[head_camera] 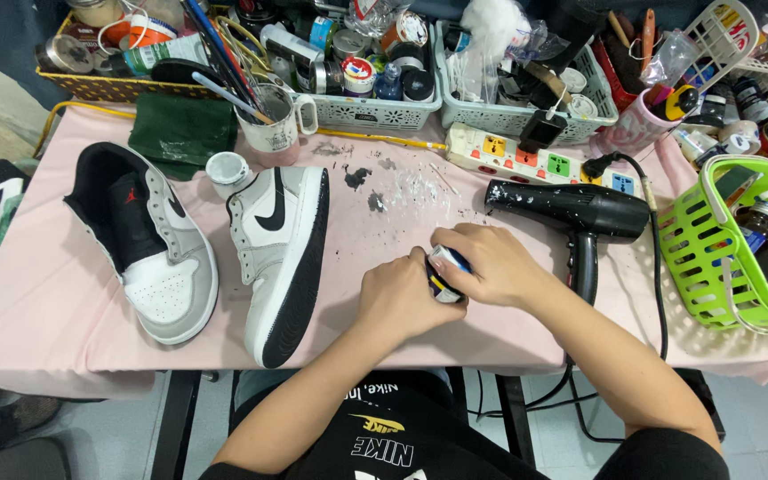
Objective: The person cleans a shoe using a cotton swab and then applies black paint to the outsole with a brush.
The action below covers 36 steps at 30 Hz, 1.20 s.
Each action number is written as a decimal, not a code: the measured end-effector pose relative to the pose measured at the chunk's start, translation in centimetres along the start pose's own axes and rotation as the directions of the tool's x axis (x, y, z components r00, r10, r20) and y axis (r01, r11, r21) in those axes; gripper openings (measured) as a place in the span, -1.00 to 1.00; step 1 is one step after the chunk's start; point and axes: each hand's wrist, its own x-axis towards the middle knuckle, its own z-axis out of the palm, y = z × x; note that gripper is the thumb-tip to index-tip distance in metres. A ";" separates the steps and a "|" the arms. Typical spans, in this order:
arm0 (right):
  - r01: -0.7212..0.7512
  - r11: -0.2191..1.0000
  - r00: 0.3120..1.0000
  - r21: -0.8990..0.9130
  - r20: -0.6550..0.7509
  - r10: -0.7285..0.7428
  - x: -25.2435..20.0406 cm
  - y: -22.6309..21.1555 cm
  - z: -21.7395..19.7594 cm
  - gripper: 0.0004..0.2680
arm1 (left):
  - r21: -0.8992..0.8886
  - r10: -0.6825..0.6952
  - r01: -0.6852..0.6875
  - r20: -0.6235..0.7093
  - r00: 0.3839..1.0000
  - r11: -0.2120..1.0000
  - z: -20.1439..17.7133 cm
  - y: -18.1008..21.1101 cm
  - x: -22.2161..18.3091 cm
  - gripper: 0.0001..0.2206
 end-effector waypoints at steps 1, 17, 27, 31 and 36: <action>0.000 1.000 0.999 0.027 -0.044 0.002 -0.2 -0.3 0.2 -0.74 | -0.012 0.027 -0.027 0.037 0.999 1.000 -0.4 -0.3 0.0 -0.38; 0.730 0.671 0.668 0.134 -0.348 -0.658 0.4 2.2 -0.1 -0.58 | -0.481 0.975 0.854 -0.004 0.222 -0.196 9.5 -4.5 2.0 -0.35; 0.293 0.836 0.785 0.465 -0.615 0.067 -1.1 8.7 1.8 -0.59 | -0.961 0.072 0.084 0.106 0.992 0.263 9.7 -8.8 7.9 -0.30; 0.222 0.542 0.854 0.811 -0.430 0.293 -1.6 8.6 1.6 -0.39 | -0.683 -0.007 -0.300 -0.408 0.913 0.666 8.8 -8.3 8.9 -0.27; 0.062 0.576 0.859 0.815 -0.338 0.386 -1.9 9.4 4.2 -0.25 | -0.282 -0.046 -0.167 -0.620 0.783 0.945 8.6 -8.1 10.3 -0.25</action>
